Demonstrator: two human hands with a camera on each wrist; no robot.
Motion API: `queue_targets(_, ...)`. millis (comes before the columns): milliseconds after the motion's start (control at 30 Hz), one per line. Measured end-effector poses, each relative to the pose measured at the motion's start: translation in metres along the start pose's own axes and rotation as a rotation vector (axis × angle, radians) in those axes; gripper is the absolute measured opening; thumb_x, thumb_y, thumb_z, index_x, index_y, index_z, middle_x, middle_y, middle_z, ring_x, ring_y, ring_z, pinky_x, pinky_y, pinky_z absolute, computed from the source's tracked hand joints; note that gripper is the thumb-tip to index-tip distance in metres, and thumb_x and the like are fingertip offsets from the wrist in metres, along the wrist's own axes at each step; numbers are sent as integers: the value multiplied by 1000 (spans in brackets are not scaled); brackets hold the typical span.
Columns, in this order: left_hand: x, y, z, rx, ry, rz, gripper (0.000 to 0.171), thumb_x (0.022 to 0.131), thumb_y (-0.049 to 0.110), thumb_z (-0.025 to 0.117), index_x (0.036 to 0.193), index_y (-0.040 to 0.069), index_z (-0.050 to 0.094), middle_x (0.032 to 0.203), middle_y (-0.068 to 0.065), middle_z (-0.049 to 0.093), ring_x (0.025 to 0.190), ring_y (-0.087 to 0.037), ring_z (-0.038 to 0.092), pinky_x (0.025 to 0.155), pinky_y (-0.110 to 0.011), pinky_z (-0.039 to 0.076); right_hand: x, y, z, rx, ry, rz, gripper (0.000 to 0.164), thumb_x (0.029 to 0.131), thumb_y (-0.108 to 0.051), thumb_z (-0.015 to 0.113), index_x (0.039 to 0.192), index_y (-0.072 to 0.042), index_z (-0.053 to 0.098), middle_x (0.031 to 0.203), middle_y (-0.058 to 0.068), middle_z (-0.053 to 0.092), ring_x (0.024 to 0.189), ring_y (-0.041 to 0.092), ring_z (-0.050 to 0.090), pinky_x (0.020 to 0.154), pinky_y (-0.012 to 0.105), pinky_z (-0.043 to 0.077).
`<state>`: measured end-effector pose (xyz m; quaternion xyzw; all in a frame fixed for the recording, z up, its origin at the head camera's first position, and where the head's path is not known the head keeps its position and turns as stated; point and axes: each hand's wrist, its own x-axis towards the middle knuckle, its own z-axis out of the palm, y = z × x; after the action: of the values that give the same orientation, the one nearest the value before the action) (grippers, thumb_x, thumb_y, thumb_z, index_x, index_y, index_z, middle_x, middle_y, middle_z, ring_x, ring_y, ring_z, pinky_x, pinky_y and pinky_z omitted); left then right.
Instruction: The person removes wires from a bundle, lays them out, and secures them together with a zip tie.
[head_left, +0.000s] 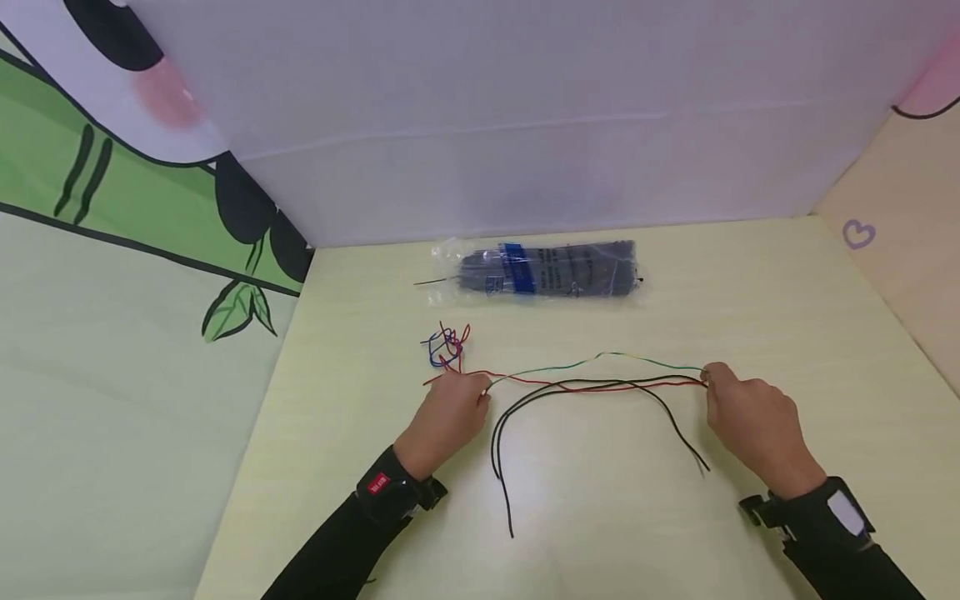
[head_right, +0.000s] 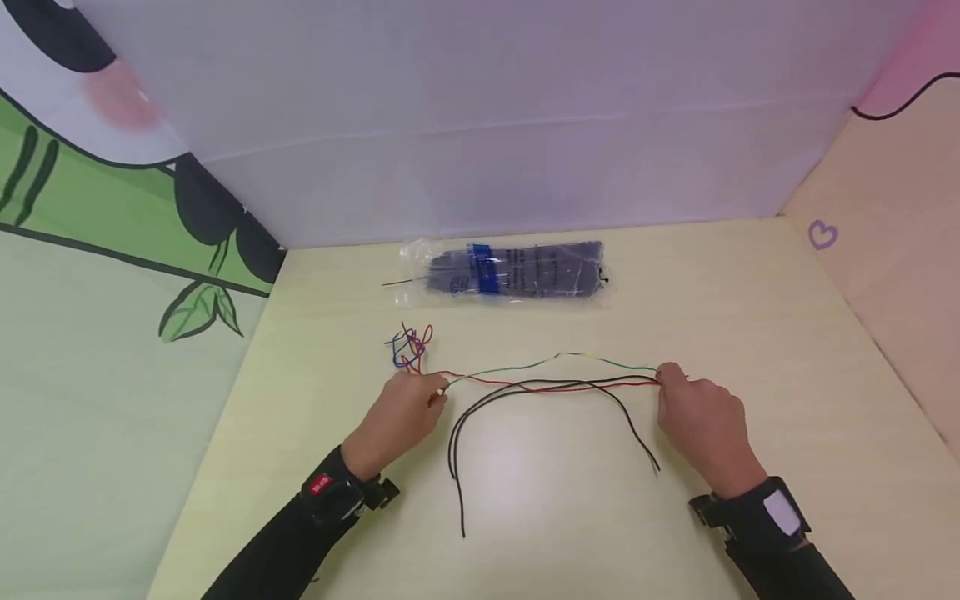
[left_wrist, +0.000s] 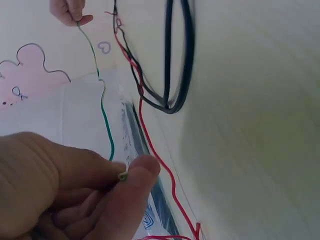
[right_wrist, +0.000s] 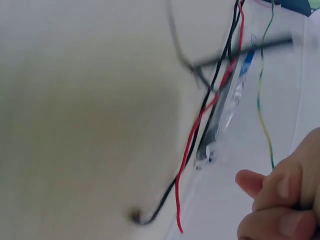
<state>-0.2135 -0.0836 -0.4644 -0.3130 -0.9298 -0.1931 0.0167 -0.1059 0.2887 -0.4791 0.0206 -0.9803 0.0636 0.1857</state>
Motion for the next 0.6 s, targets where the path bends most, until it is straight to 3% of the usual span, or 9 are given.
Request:
queue_targets(100,-1,3,5,101,47,-30,13,87,4,62,76,6,68,56,1,53,54,-12,45,49,-23,31,-5,-7,6,-4,-14,9,15,91,-8,57,104,-2,59,42,-5,25,39,11,20,38,25,14)
queue_targets(200,-1,2,10,221,87,-5,16,88,6,63,72,7,67,56,-2,58,52,-16,51,46,-27,36,-5,-5,7,-30,-15,3,11,92,-10,57,102,-5,58,42,-5,23,38,13,22,37,26,14)
queue_targets(300,-4,-1,15,314,68,21,20,87,6,63,68,11,64,55,-2,57,48,-18,52,41,-31,36,-6,0,6,-48,-29,-3,8,92,-13,60,98,-9,58,42,-5,22,38,14,22,37,27,14)
queue_targets(467,-6,-3,19,307,11,22,19,88,9,60,69,12,65,59,-2,55,50,-18,49,40,-30,32,-5,7,4,-39,-127,12,4,92,-18,61,93,-14,61,45,-6,32,40,16,30,36,29,19)
queue_targets(600,-3,-1,18,257,-27,-3,18,88,11,61,71,11,67,62,-2,56,52,-17,48,41,-29,32,-5,8,5,-26,-166,0,7,92,-19,60,90,-14,64,63,0,52,43,12,36,38,29,22)
